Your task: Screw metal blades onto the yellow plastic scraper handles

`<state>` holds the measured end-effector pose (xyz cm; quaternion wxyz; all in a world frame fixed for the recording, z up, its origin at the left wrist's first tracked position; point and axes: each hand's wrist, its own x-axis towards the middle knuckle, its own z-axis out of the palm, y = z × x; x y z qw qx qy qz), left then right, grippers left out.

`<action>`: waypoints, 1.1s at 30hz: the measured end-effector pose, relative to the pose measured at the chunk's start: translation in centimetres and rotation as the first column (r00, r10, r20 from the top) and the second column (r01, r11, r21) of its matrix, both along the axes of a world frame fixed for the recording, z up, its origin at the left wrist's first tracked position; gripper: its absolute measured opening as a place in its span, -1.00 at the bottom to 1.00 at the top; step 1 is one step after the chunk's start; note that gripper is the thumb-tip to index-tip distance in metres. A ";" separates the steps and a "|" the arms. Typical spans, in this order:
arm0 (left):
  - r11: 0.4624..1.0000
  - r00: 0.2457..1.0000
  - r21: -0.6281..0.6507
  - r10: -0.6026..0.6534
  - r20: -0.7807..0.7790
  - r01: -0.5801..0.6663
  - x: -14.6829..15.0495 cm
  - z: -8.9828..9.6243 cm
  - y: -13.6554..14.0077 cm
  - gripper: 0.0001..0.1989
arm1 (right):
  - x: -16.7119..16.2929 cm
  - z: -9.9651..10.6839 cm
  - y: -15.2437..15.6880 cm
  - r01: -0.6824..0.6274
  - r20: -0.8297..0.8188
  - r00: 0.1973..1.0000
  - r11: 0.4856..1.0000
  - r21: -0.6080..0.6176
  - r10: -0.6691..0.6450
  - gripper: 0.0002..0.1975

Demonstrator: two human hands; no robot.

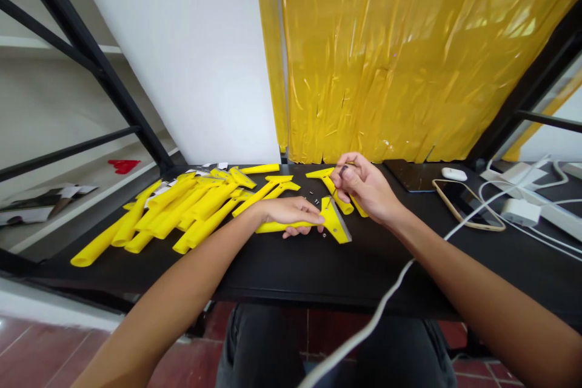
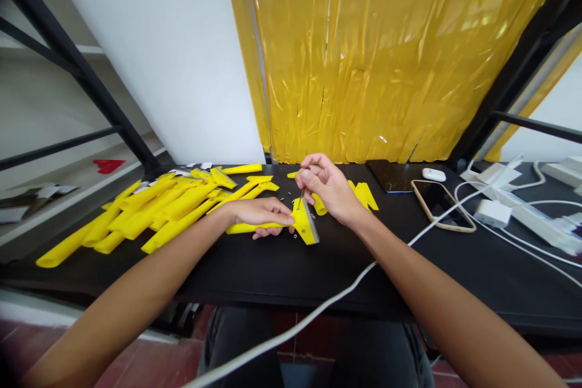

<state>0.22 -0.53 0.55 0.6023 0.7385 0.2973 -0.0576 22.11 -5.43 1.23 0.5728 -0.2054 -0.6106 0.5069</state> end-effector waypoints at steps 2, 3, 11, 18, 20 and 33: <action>1.000 1.000 -0.002 0.002 0.000 -0.002 0.0 0.0 0.0 -0.48 | 0.0 0.0 0.0 0.043 0.016 0.999 0.999 0.020 -0.043 -0.78; 1.000 1.000 -0.004 0.002 0.000 -0.002 0.0 0.0 0.0 -0.49 | 0.0 0.0 0.0 0.071 0.036 0.997 0.997 0.033 -0.072 -0.79; 1.000 1.000 -0.004 0.015 -0.009 -0.015 0.0 0.1 -0.1 -0.49 | -0.1 0.0 -0.2 0.056 0.088 0.995 0.998 0.017 -0.057 -0.72; 1.000 1.000 -0.010 0.003 -0.005 -0.003 -0.1 0.1 -0.1 -0.48 | 0.0 0.0 -0.3 0.114 0.102 0.988 0.992 0.055 -0.120 -0.75; 1.000 1.000 -0.011 0.003 -0.004 -0.003 -0.1 0.1 -0.1 -0.48 | 0.0 0.1 -0.3 0.080 0.105 0.991 0.996 0.034 -0.083 -0.71; 1.000 1.000 -0.001 0.019 -0.009 -0.019 0.0 -0.2 -0.1 -0.46 | 0.0 0.2 -0.3 0.079 0.116 0.990 0.996 0.028 -0.082 -0.70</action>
